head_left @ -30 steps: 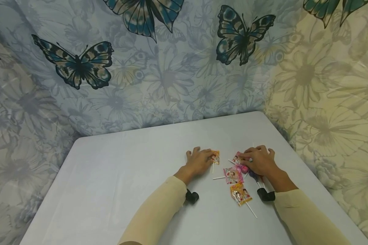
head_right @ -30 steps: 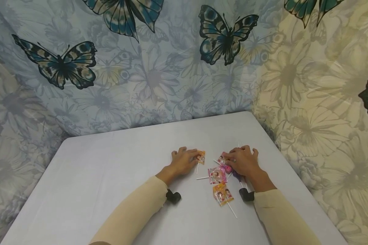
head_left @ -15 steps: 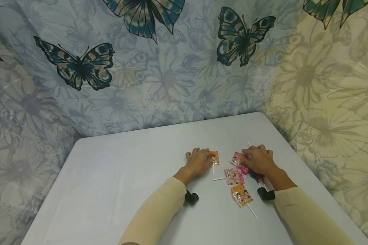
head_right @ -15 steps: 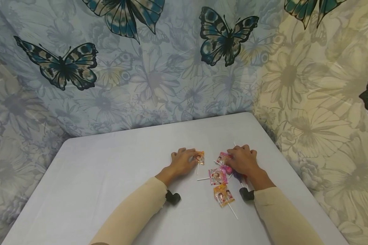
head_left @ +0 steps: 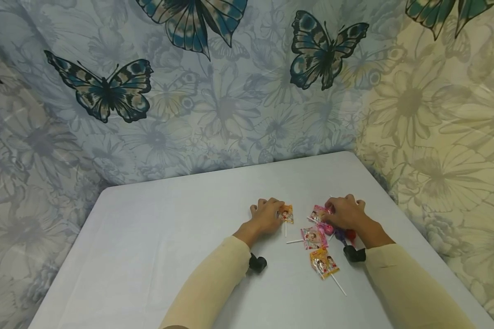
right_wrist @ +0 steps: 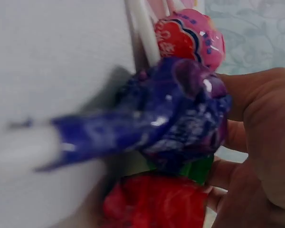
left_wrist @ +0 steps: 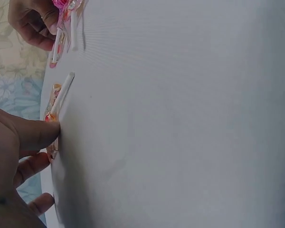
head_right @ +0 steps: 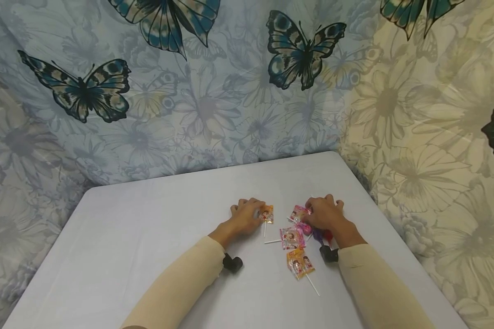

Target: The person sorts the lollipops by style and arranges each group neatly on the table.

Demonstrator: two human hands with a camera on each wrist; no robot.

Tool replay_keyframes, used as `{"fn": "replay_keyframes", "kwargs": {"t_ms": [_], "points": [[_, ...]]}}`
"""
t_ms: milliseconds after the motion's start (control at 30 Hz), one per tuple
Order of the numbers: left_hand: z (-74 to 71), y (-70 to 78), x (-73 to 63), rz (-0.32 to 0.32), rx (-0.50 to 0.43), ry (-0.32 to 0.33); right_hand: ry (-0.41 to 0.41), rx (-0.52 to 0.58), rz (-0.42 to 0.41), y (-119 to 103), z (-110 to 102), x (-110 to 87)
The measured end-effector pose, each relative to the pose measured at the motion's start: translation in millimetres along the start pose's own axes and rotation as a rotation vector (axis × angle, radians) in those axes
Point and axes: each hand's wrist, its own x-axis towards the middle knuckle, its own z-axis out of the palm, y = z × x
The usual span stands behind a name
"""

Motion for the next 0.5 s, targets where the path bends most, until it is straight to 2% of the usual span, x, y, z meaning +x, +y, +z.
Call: {"fn": "replay_keyframes", "kwargs": {"t_ms": [233, 500], "points": [[-2.1, 2.5, 1.2, -0.016, -0.021, -0.013, -0.043, -0.011, 0.013, -1.8, -2.6, 3.2], [-0.1, -0.3, -1.5, 0.049, 0.038, 0.012, -0.053, 0.005, 0.004, -2.5, -1.7, 5.0]]}}
